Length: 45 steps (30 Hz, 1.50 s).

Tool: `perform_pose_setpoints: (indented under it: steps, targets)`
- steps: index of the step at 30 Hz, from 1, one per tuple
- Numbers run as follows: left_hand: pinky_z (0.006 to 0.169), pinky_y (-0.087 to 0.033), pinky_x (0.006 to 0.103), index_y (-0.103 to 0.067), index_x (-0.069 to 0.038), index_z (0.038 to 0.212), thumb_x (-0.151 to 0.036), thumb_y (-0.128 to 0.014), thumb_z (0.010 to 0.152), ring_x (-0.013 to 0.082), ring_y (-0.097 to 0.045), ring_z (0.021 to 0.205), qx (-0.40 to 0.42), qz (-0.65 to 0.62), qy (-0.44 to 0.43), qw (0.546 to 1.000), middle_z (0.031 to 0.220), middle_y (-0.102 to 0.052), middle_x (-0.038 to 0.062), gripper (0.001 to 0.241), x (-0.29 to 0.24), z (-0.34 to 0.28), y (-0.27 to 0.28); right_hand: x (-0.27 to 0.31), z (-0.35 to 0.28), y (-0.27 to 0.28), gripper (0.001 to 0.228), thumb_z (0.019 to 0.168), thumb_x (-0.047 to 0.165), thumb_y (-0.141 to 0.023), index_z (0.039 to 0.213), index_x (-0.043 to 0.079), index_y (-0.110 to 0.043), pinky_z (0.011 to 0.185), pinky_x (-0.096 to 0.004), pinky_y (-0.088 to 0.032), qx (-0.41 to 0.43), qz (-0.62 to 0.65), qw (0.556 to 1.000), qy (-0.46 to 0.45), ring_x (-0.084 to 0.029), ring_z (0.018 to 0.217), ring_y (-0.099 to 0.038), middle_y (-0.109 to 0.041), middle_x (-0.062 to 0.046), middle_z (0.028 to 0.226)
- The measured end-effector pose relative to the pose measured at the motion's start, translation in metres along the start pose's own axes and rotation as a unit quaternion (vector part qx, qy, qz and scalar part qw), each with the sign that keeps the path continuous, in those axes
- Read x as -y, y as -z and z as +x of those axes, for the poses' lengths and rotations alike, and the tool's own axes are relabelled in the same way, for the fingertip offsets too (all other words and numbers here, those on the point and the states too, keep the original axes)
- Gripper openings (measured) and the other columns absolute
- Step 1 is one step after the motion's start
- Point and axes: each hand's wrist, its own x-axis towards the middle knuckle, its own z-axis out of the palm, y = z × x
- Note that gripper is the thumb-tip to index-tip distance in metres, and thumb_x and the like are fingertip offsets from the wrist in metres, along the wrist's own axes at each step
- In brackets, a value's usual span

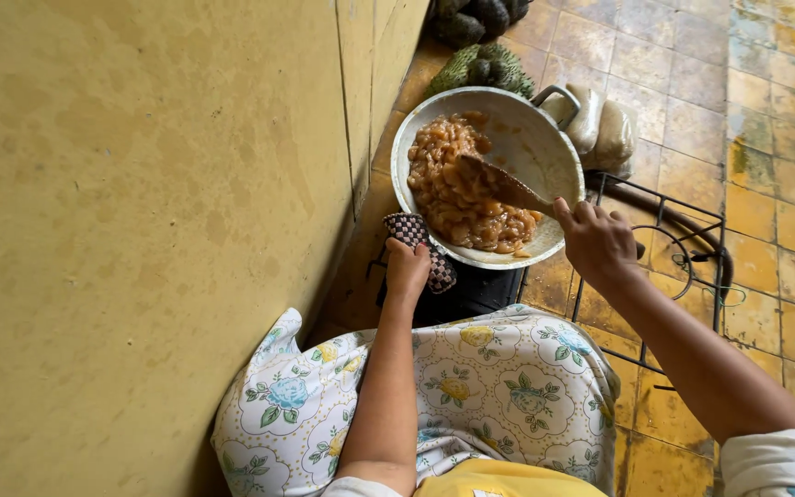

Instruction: Stirring a thick brown mixture in a pan on a stove using a wooden spoon

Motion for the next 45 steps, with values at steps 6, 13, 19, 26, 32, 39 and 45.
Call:
perform_pose_setpoints:
  steps: [6, 13, 19, 26, 32, 39, 45]
  targets:
    - [0.1, -0.049, 0.057, -0.03, 0.002, 0.137, -0.037, -0.045, 0.094, 0.047, -0.061, 0.123, 0.008, 0.0, 0.003, 1.0, 0.128, -0.061, 0.031, 0.061, 0.009, 0.007, -0.003, -0.053, 0.005, 0.019, 0.031, 0.095, 0.041, -0.057, 0.123, 0.028, -0.064, 0.08, -0.045, -0.049, 0.174, -0.035, 0.977, -0.118, -0.028, 0.094, -0.073, -0.072, -0.006, 0.099]
    - [0.076, -0.057, 0.0488, -0.032, 0.004, 0.118, -0.028, -0.043, 0.098, 0.0404, -0.07, 0.078, -0.006, -0.045, -0.022, 0.999, 0.099, -0.068, 0.027, 0.039, 0.003, 0.0, 0.002, -0.06, 0.015, 0.038, 0.035, 0.111, 0.045, -0.038, 0.113, 0.021, -0.063, 0.049, -0.025, -0.045, 0.377, -0.106, 0.914, -0.106, -0.008, 0.05, -0.05, -0.055, 0.004, 0.07]
    - [0.073, -0.057, 0.0486, -0.033, 0.005, 0.117, -0.026, -0.045, 0.097, 0.0408, -0.07, 0.076, -0.015, -0.039, -0.005, 0.999, 0.098, -0.069, 0.027, 0.039, 0.002, 0.009, -0.003, -0.051, -0.025, -0.007, 0.021, 0.098, 0.047, -0.057, 0.109, 0.03, -0.064, 0.051, -0.019, -0.046, 0.54, 0.056, 0.832, -0.114, -0.005, 0.053, -0.055, -0.065, 0.009, 0.073]
    - [0.098, -0.051, 0.0548, -0.031, 0.0, 0.132, -0.034, -0.045, 0.094, 0.0462, -0.064, 0.118, -0.003, 0.006, 0.028, 1.0, 0.122, -0.064, 0.03, 0.054, -0.006, 0.003, -0.001, 0.027, -0.027, -0.108, 0.052, 0.084, 0.048, -0.072, 0.117, 0.008, -0.062, 0.086, -0.057, -0.054, 0.478, 0.329, 0.789, -0.203, -0.047, 0.103, -0.068, -0.071, -0.026, 0.104]
    - [0.094, -0.053, 0.0559, -0.033, -0.002, 0.129, -0.035, -0.046, 0.094, 0.0461, -0.066, 0.114, -0.012, 0.005, 0.025, 1.0, 0.117, -0.067, 0.028, 0.05, -0.003, 0.002, -0.003, 0.063, 0.021, -0.126, 0.039, 0.089, 0.019, -0.071, 0.12, -0.001, -0.057, 0.033, -0.03, -0.039, 0.384, 0.625, 0.546, -0.406, -0.017, 0.04, -0.044, -0.047, -0.009, 0.064]
    - [0.094, -0.052, 0.0571, -0.033, -0.001, 0.131, -0.033, -0.046, 0.094, 0.0472, -0.065, 0.115, -0.016, -0.007, 0.025, 1.0, 0.118, -0.066, 0.029, 0.052, -0.004, 0.001, -0.004, 0.052, 0.071, -0.083, 0.013, 0.104, 0.018, -0.052, 0.101, 0.008, -0.044, 0.05, -0.014, -0.029, 0.284, 0.855, 0.08, -0.427, -0.002, 0.06, -0.04, -0.043, 0.003, 0.083]
    - [0.097, -0.051, 0.0569, -0.032, -0.001, 0.133, -0.037, -0.046, 0.093, 0.0475, -0.065, 0.116, -0.025, 0.006, 0.025, 0.999, 0.12, -0.066, 0.03, 0.056, 0.005, 0.008, -0.01, 0.016, 0.03, -0.076, 0.023, 0.107, 0.023, -0.048, 0.116, 0.003, -0.045, 0.052, -0.017, -0.034, 0.233, 0.878, 0.049, -0.415, -0.003, 0.064, -0.043, -0.045, 0.001, 0.092]
